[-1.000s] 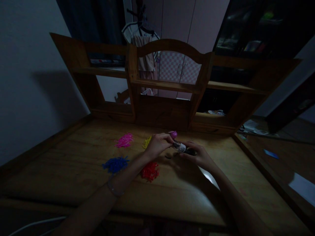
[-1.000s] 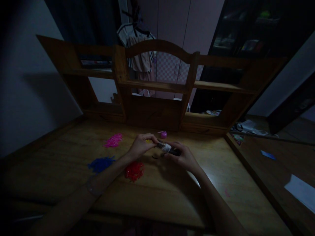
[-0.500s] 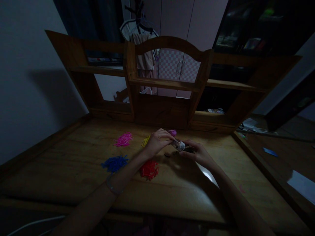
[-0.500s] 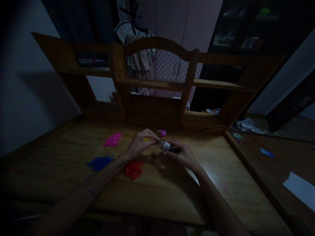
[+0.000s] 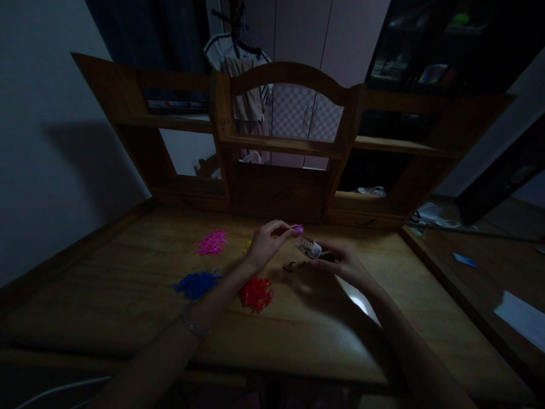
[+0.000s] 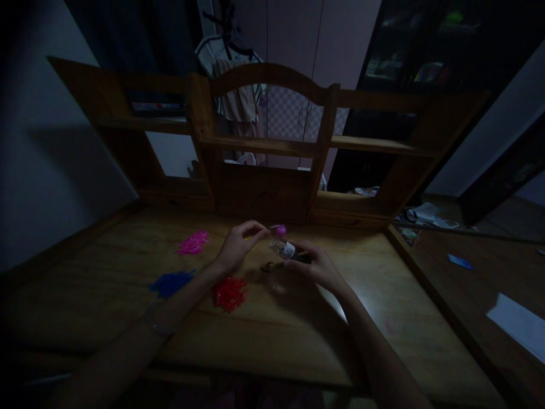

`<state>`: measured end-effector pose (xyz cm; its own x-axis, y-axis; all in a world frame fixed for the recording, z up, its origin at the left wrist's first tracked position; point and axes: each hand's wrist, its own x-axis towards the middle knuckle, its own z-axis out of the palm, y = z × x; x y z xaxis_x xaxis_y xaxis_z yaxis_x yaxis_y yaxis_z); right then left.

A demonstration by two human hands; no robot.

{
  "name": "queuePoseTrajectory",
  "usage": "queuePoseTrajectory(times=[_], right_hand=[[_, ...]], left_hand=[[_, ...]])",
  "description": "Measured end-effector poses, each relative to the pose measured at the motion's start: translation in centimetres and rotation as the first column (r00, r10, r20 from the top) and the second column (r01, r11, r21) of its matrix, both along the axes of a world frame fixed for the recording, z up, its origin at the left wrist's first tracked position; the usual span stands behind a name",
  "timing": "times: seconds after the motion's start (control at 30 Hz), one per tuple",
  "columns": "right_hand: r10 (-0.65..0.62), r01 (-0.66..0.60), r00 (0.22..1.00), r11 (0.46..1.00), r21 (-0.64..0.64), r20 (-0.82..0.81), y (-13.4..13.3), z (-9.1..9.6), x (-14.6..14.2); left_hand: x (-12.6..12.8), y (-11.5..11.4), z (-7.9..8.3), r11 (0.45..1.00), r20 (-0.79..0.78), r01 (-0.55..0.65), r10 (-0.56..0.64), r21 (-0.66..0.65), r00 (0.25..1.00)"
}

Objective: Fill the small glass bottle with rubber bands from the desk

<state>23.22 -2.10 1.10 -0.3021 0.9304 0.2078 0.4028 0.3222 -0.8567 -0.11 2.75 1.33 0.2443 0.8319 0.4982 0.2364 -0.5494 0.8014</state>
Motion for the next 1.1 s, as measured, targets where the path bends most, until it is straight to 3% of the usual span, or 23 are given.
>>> queuePoseTrajectory(times=[0.1,0.2,0.27,0.47,0.93,1.1], right_hand=[[-0.070,0.068,0.996,0.997,-0.038,-0.049,0.2,-0.1,0.9],[-0.134,0.124,0.984,0.988,-0.088,-0.116,0.4,0.0,1.6],[-0.155,0.142,0.977,0.985,-0.094,-0.147,0.4,0.1,1.9],[-0.156,0.138,0.973,0.984,-0.113,-0.171,0.3,0.3,1.5],[-0.168,0.153,0.970,0.984,-0.095,-0.178,0.4,0.3,1.6],[-0.163,0.152,0.970,0.986,-0.074,-0.180,0.4,0.4,1.6]], left_hand=[[-1.2,0.9,-1.3,0.992,-0.203,0.077,-0.097,-0.103,0.974],[-2.4,1.2,-2.8,0.943,-0.415,0.231,-0.314,-0.238,0.854],[-2.7,0.9,-3.3,0.929,-0.487,0.287,-0.367,-0.234,0.792],[-1.0,-0.2,-3.4,0.904,-0.528,0.416,-0.404,-0.103,0.747],[2.0,-0.5,-5.0,0.932,-0.565,0.361,-0.275,0.044,0.778],[2.6,-1.1,-4.8,0.931,-0.629,0.360,-0.242,0.065,0.738]])
